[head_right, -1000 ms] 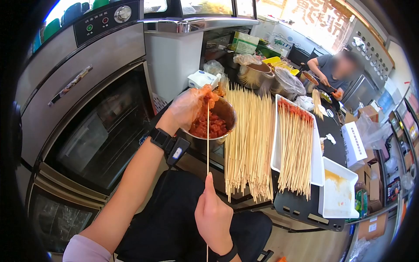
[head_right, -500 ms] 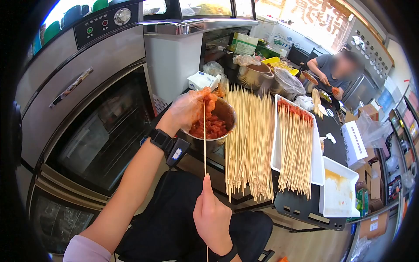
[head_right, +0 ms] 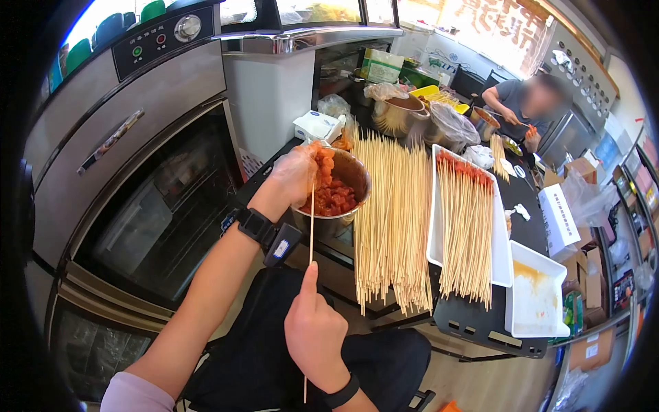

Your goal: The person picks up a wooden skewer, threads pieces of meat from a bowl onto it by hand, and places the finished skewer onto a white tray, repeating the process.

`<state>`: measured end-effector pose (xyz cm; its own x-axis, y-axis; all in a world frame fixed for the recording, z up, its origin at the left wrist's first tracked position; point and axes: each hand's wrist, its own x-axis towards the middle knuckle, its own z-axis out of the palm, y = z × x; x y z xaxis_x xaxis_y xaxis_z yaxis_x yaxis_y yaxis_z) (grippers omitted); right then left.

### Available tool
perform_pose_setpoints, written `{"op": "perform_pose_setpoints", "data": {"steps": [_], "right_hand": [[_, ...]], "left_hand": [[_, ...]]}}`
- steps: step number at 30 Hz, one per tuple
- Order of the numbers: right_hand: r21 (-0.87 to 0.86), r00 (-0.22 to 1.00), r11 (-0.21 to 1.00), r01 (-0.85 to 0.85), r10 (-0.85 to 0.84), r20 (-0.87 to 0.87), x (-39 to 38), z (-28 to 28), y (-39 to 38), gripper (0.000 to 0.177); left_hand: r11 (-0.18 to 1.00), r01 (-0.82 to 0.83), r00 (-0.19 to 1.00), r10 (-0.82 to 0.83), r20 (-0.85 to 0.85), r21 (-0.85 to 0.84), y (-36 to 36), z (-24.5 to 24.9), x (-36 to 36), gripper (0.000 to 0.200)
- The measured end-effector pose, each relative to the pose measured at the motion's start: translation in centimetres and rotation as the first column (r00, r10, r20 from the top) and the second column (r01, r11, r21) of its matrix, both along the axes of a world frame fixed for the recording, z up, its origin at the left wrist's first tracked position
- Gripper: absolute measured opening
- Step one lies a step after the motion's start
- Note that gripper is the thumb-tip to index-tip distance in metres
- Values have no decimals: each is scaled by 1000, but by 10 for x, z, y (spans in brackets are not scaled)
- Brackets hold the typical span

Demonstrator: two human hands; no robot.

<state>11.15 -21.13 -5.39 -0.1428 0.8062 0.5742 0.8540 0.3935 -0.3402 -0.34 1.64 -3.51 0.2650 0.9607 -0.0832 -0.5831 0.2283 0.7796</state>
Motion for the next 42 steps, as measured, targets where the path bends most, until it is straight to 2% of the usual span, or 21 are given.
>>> {"op": "perform_pose_setpoints", "data": {"steps": [2, 6, 8, 12, 14, 15, 17, 18, 19, 20, 21, 22, 23, 24, 26, 30, 35, 39, 41, 42], "right_hand": [[-12, 999, 1000, -22, 22, 24, -4, -1, -1, 50], [-11, 999, 1000, -11, 12, 52, -4, -6, -1, 50], [1, 999, 1000, -14, 14, 42, -3, -8, -1, 50], [17, 999, 1000, -9, 9, 47, -4, -9, -2, 49], [19, 999, 1000, -11, 11, 38, -4, -8, -1, 49], [20, 999, 1000, -12, 12, 29, -4, -8, -1, 49], [19, 1000, 1000, -8, 7, 27, -3, -7, -1, 49], [18, 1000, 1000, -4, 4, 26, -2, -7, -1, 49], [18, 1000, 1000, -3, 2, 25, -2, -6, 0, 49], [21, 999, 1000, 1, -2, 36, -3, -6, 1, 49], [23, 999, 1000, 4, -5, 47, -3, -6, 2, 48], [22, 999, 1000, 4, -5, 46, -4, -5, 2, 48], [-5, 1000, 1000, -2, 2, 23, -5, -3, 2, 48], [-33, 1000, 999, -9, 9, -1, -6, -1, 3, 48], [-34, 1000, 999, -10, 10, -6, -6, -1, 4, 48], [-35, 1000, 999, -16, 16, 0, -2, -2, 7, 48], [-30, 1000, 999, -15, 15, -8, 0, -2, 15, 48], [-50, 999, 999, -3, 1, -45, -2, -4, 24, 46], [-26, 997, 1000, 3, -5, -79, 1, -8, 32, 47], [-4, 994, 1000, 8, -9, -108, 4, -8, 34, 48]], "left_hand": [[973, -173, 982, 182, 42, -153, 1, 3, 4, 26], [974, -192, 972, 206, 118, -120, -10, 8, 7, 24], [953, -257, 963, 267, 44, -158, -5, 7, 9, 22], [984, -162, 975, 172, 139, -79, 1, -4, 3, 18], [992, -76, 989, 88, -116, 104, 0, -4, 1, 16], [992, -75, 989, 88, -117, 106, -1, -3, 0, 16], [999, -46, 992, 47, 118, -14, -2, -2, -1, 15], [999, -44, 992, 45, 116, -13, -2, -2, 1, 15], [992, -93, 984, 104, -142, 83, -2, -3, 4, 16], [975, -116, 906, 182, -383, 188, 0, -5, 6, 17], [975, -115, 905, 181, -384, 188, 0, -7, 3, 17], [998, 7, 1000, -6, -8, 66, 1, -9, -2, 17], [986, 168, 910, -155, 384, -1, -4, -5, -4, 17], [986, 169, 912, -155, 380, -2, -7, 0, 0, 17], [986, -82, 990, 98, 104, -147, -14, 11, 12, 17], [985, -64, 983, 89, 160, -160, -22, 17, 18, 19], [960, -200, 976, 213, 48, -194, -24, 22, 27, 27], [972, -116, 991, 128, 45, -206, -14, 10, 24, 29], [991, 133, 989, -132, 65, -7, 4, -9, 17, 40], [990, 142, 988, -141, 61, -8, 17, -32, 9, 40]]}}
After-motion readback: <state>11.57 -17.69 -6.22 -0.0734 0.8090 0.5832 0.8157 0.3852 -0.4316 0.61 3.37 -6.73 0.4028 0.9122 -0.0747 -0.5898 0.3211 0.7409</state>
